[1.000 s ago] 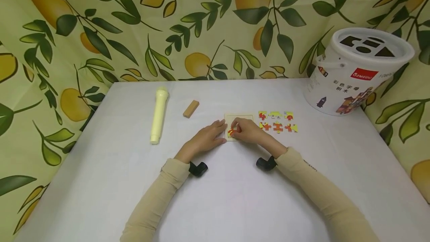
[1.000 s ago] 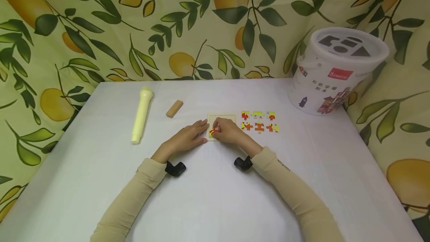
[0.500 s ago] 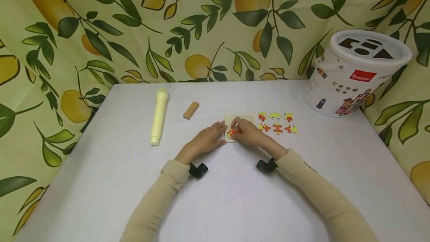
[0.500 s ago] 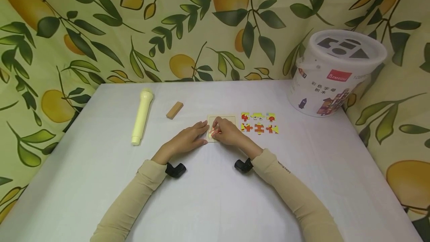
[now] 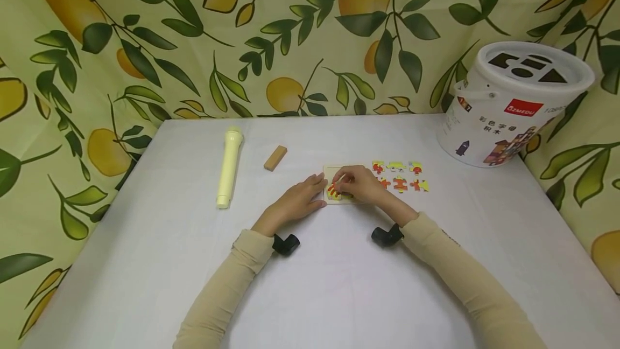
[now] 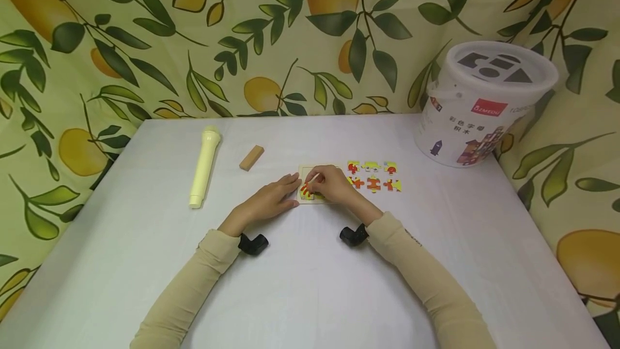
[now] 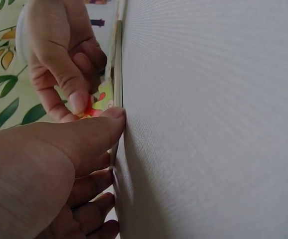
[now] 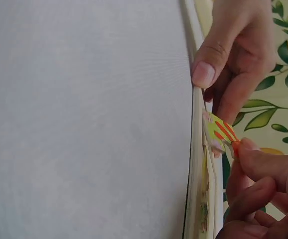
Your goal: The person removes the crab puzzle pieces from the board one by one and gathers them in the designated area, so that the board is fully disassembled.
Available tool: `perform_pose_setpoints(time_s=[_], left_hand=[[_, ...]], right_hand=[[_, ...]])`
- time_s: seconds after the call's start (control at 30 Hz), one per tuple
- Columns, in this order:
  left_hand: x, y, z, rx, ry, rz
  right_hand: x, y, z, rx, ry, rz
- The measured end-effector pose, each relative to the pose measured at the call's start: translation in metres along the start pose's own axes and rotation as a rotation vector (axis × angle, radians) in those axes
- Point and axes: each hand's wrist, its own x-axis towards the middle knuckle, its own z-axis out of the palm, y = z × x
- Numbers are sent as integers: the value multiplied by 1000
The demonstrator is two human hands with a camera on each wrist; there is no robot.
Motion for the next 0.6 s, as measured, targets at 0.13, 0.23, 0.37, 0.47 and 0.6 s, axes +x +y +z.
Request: perform_pose_setpoints(time_s=[0.13,0.23,0.37,0.47,0.6], left_hand=[[1,1,-1,4,-10,-2],[2,2,-1,14,-12,0],[4,1,-1,27,-11,-1],[4,1,-1,26,-7,0],[2,1,0,19,-20,-9]], right_hand=[[-3,3,-8,92,1,78],[-10,8,-20,124,17,148],[-24,18,-39,134,60,241],[-38,29,-51,124,93,290],[-56,42,-62,89,90,329]])
